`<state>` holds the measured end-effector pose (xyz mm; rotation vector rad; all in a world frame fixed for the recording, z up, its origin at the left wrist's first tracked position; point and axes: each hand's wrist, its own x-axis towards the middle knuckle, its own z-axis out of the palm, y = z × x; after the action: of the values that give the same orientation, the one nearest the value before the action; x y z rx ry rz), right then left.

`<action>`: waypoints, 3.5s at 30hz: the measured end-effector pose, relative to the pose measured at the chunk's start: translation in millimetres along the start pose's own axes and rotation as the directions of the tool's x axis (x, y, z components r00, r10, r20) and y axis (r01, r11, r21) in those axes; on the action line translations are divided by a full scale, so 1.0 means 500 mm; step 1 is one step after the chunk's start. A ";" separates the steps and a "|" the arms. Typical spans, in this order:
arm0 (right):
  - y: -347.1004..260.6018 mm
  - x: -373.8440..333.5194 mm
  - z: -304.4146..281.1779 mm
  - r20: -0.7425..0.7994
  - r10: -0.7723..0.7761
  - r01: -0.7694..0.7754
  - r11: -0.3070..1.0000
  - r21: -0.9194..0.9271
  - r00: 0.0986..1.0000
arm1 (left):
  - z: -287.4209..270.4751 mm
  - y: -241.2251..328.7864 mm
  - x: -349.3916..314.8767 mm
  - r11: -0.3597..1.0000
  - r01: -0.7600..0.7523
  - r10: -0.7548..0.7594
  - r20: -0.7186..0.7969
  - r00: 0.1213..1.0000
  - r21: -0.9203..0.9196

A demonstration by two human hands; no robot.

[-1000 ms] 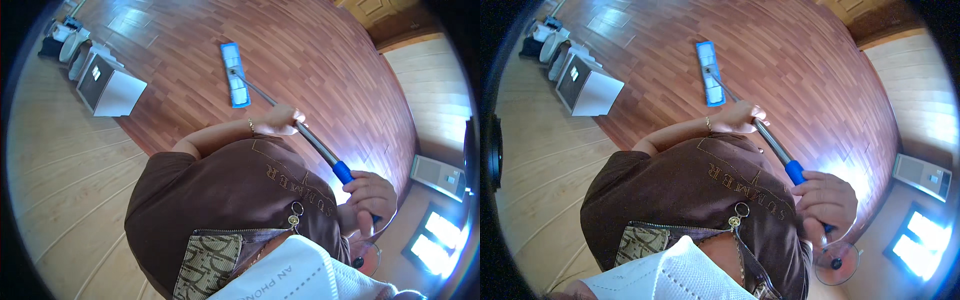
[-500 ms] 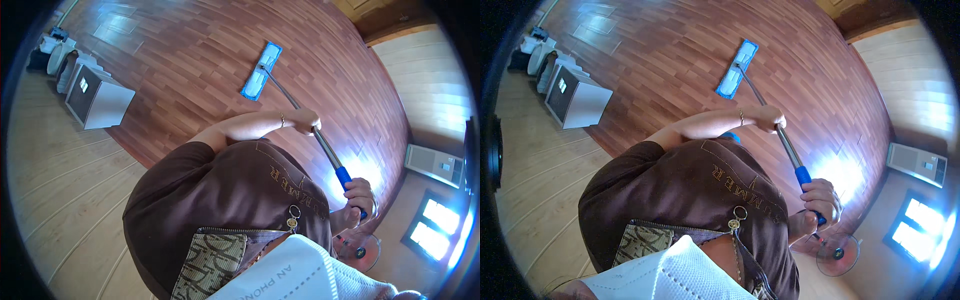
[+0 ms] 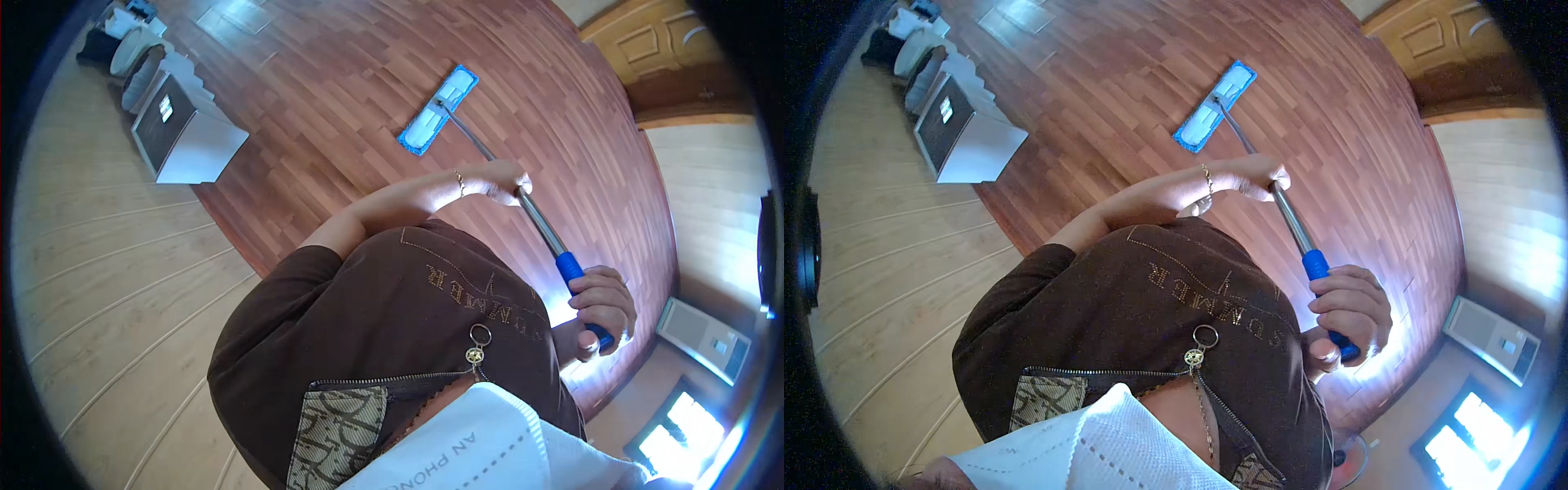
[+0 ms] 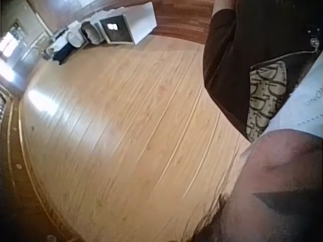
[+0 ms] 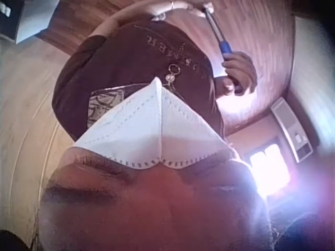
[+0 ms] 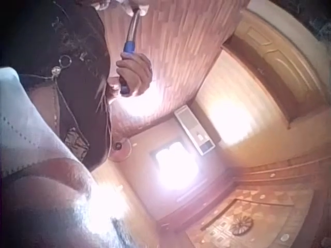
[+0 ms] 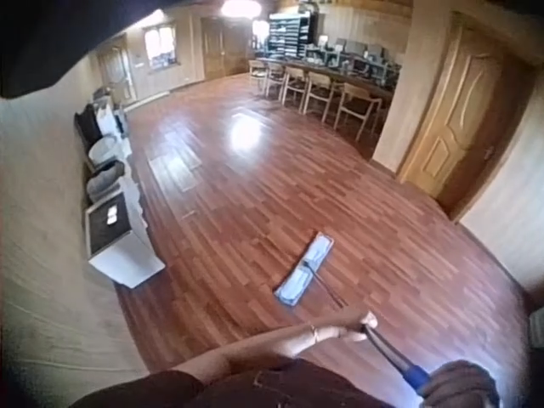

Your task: Mopping a wooden floor in a large room.

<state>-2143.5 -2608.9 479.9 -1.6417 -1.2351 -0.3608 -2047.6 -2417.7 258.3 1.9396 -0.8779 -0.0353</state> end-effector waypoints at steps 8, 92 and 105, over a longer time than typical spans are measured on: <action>0.156 0.133 0.017 0.188 -0.051 0.020 0.986 0.164 0.981 | -0.116 -0.117 0.002 0.987 0.109 -0.087 -0.175 0.981 0.119; -0.168 0.080 0.465 -0.409 0.078 -0.296 0.813 -0.502 0.909 | -0.099 -0.179 -0.114 0.902 -0.388 0.411 0.655 0.634 -0.191; 0.029 0.114 0.510 -0.556 0.210 -0.386 0.896 -0.219 0.804 | -0.167 -0.486 -0.120 0.977 -0.131 0.185 0.360 0.915 -0.168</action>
<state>-2186.1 -2363.9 399.0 -1.8191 -0.5037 -0.7816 -1924.5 -2253.2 92.9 1.7500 -1.2482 -0.3736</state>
